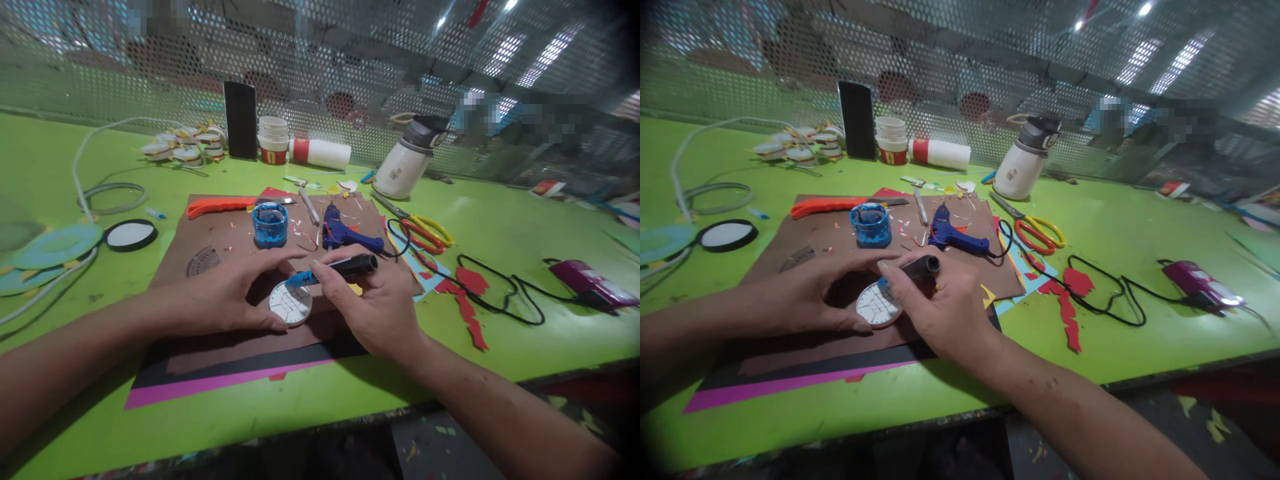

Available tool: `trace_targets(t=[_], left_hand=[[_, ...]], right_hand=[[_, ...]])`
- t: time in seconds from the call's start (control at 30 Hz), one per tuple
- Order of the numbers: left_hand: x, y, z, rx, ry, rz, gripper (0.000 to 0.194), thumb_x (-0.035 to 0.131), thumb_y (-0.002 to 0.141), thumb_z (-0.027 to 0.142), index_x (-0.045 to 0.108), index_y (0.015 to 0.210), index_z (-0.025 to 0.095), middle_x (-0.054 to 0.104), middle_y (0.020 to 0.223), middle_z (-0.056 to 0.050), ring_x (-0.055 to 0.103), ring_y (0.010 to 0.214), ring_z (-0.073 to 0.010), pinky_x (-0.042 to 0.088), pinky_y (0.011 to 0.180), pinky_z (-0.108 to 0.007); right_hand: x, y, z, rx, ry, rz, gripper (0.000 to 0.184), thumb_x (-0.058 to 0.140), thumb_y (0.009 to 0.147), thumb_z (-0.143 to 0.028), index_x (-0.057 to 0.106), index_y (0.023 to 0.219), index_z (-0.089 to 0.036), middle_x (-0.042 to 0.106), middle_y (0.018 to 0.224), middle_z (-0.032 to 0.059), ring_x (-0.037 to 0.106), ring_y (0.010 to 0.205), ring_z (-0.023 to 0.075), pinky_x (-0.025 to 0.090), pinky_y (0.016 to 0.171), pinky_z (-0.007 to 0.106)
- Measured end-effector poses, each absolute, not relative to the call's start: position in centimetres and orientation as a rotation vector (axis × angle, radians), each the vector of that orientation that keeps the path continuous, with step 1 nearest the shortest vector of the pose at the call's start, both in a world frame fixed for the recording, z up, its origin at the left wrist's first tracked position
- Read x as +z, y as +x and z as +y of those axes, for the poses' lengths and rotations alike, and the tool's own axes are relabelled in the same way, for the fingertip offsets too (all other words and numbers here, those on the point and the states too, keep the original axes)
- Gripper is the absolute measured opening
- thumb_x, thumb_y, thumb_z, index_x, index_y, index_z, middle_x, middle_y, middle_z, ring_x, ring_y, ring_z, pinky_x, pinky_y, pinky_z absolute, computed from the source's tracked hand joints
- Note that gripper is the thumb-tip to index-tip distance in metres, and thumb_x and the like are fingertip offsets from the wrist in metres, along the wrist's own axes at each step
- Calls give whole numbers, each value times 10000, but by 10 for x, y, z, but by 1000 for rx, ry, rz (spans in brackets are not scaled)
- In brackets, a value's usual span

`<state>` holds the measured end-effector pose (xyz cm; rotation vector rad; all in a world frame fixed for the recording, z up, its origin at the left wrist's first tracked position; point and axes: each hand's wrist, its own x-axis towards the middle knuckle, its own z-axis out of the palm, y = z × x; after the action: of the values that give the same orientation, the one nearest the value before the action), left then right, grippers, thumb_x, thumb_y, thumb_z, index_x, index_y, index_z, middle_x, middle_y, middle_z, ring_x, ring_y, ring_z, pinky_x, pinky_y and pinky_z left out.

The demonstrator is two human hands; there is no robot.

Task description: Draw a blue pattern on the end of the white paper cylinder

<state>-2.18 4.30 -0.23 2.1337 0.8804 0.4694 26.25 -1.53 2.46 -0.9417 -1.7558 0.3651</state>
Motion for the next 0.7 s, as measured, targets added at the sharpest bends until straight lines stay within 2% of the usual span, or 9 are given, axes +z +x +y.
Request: trace_targets(t=[0.17, 0.37, 0.57, 0.7], left_hand=[[0, -20, 43, 457, 2135, 888, 1157, 1067, 982, 753, 579, 1991, 467, 784, 1889, -90, 699, 1778, -520, 580, 1491, -722], [0, -21, 43, 447, 2144, 902, 1193, 1068, 956, 805, 572, 1993, 485, 804, 1861, -94, 722, 1748, -535, 632, 1445, -707], [5, -18, 41, 462, 2144, 881, 1113, 1063, 993, 720, 603, 1974, 463, 746, 1938, -87, 673, 1805, -518, 558, 1508, -719], [7, -16, 40, 463, 2141, 905, 1131, 1079, 951, 725, 636, 1950, 430, 783, 1890, -103, 717, 1751, -528, 576, 1494, -705]], right_hand=[[24, 262, -15, 355, -890, -1758, 170, 911, 1133, -271, 912, 964, -258, 943, 862, 3, 867, 723, 192, 714, 726, 286], [26, 258, -16, 387, -821, -1733, 174, 928, 1102, -185, 890, 943, -245, 967, 878, -5, 909, 734, 178, 730, 736, 252], [24, 258, -16, 400, -890, -1726, 215, 930, 1123, -277, 902, 911, -259, 936, 844, 2, 875, 706, 194, 724, 703, 284], [25, 258, -17, 397, -908, -1699, 235, 950, 1108, -322, 890, 887, -268, 903, 799, -3, 840, 672, 191, 717, 683, 288]])
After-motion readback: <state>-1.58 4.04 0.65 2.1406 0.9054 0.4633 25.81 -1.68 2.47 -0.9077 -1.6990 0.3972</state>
